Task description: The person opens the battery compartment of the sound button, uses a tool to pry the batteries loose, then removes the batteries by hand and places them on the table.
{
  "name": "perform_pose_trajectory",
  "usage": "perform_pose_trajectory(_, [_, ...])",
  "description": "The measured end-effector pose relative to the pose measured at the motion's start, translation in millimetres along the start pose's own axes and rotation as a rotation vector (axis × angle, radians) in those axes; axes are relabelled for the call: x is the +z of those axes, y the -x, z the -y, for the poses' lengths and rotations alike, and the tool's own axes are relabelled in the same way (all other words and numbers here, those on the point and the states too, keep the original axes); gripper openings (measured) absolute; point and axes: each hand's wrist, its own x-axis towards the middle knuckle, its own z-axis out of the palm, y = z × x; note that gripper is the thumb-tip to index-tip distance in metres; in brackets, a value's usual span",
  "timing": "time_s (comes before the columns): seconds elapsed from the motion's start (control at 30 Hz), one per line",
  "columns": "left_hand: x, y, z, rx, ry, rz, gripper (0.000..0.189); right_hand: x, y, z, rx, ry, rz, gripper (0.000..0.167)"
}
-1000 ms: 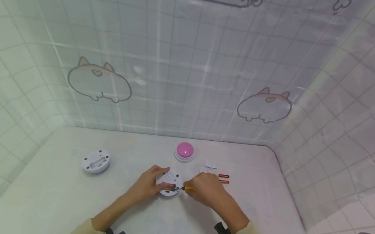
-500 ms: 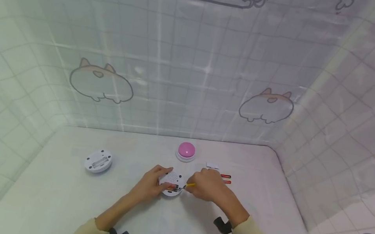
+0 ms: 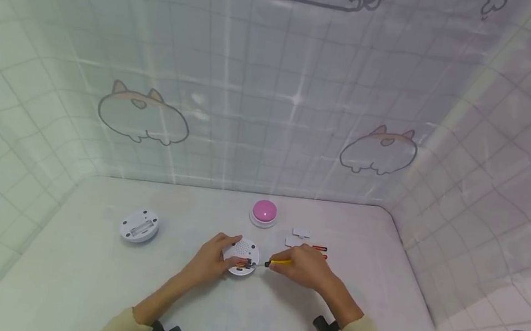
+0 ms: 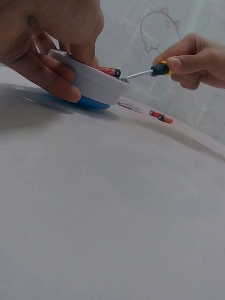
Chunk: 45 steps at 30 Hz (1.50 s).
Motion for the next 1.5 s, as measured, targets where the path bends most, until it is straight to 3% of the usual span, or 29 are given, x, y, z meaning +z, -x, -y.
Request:
perform_pose_trajectory(0.27, [0.8, 1.8, -1.4, 0.024, 0.004, -0.007, 0.061, -0.9, 2.2, 25.9, -0.006, 0.203, -0.024, 0.023])
perform_pose_trajectory(0.4, [0.7, 2.2, -1.8, 0.036, 0.002, -0.010, 0.061, -6.1, 2.5, 42.7, -0.092, 0.347, -0.032, 0.020])
perform_pose_trajectory(0.57, [0.1, 0.2, -3.3, 0.040, -0.013, -0.041, 0.061, -10.3, -2.0, 57.5, -0.221, 0.529, -0.107, 0.009])
perform_pose_trajectory(0.77, [3.6, -0.2, -4.2, 0.063, 0.018, -0.051, 0.060, -8.2, -3.1, 64.2, -0.256, 0.627, -0.119, 0.015])
perform_pose_trajectory(0.9, [7.4, 0.1, 2.2, 0.032, 0.038, -0.049, 0.061, -6.7, -2.8, 50.5, -0.215, 0.529, -0.071, 0.017])
perform_pose_trajectory(1.1, [7.7, 0.2, 9.4, -0.008, 0.047, -0.032, 0.060, 5.2, 1.1, 7.5, -0.047, 0.100, 0.012, 0.024])
perform_pose_trajectory(1.2, [7.1, -0.2, 10.2, -0.014, 0.046, -0.032, 0.060, 12.0, 2.2, -5.9, 0.001, -0.041, 0.031, 0.028])
perform_pose_trajectory(1.5, [5.0, -0.6, 8.1, -0.003, 0.027, -0.021, 0.060, 14.9, 4.0, -8.9, 0.014, -0.069, -0.044, 0.029])
